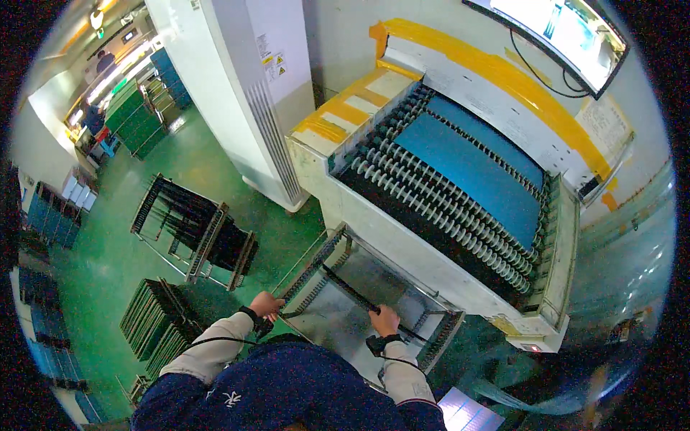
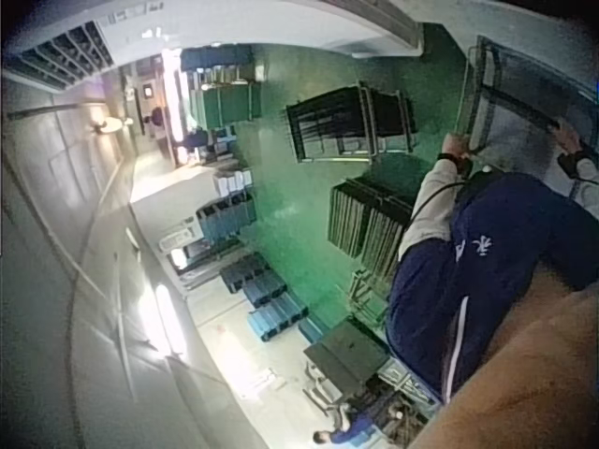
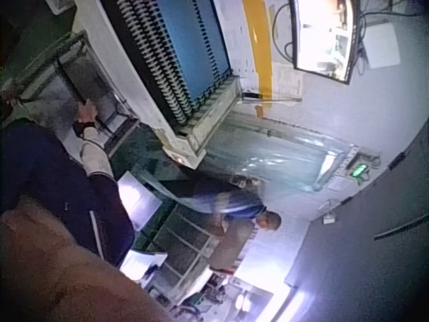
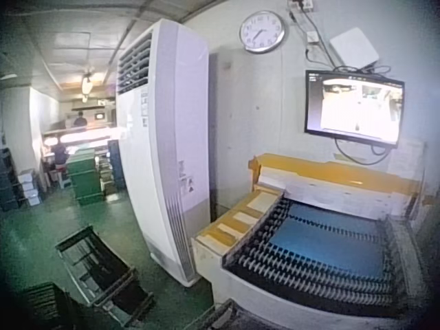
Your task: Picking up blue metal sheets from a tray and feeding them into a processing machine, then moving storage racks.
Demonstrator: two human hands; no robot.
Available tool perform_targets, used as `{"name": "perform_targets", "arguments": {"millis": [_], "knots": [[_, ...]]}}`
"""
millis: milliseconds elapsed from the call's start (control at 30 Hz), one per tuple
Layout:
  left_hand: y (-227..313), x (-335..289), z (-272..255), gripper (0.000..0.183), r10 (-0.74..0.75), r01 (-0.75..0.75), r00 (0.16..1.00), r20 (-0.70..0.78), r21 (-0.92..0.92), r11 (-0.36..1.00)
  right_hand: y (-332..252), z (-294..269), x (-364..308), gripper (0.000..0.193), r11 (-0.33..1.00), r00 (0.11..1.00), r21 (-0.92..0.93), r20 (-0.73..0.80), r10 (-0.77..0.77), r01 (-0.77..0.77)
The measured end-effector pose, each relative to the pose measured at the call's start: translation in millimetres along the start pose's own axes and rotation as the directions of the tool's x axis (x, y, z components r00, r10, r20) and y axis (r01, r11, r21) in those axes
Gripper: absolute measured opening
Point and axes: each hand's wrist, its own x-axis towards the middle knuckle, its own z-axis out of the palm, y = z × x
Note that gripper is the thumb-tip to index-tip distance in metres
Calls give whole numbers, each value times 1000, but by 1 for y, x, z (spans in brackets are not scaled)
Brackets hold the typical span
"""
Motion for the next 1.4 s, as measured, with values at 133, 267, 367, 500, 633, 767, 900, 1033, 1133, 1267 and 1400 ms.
{"name": "perform_targets", "arguments": {"millis": [133,267,367,500,633,767,900,1033,1133,1267,1400], "knots": [[-4,3,1,44,3,-3,1000,3,-10,1000,3,2,0,44,999,999,24,-33,-27,28],[1,1,1,46,-5,4,1000,7,41,999,7,8,2,42,999,998,30,-61,-16,18],[1,1,0,47,-7,7,1000,6,52,999,2,4,0,42,1000,1000,15,-25,9,-8],[-13,14,3,46,-24,25,999,31,-11,1000,2,3,-1,42,999,1000,32,-27,-12,13],[-10,12,4,46,-38,39,999,29,-32,999,3,4,1,44,1000,1000,2,-26,-7,8],[1,0,1,46,-24,24,1000,11,3,1000,6,6,3,44,1000,1000,-21,-15,3,-3],[-4,7,4,46,-21,22,1000,-1,4,1000,10,11,4,44,1000,999,-8,-33,-7,6],[3,-2,2,45,-7,7,999,-32,14,1000,2,3,3,44,999,1000,-31,17,21,-20],[-9,5,2,44,105,-104,994,-15,40,994,1,3,8,43,996,1000,-81,0,-20,20],[-14,17,5,46,-66,70,997,42,-102,992,15,17,16,39,987,992,-99,21,-122,124],[-19,21,11,47,-53,50,998,-25,-111,993,13,11,23,41,970,982,-162,89,-169,181]]}}
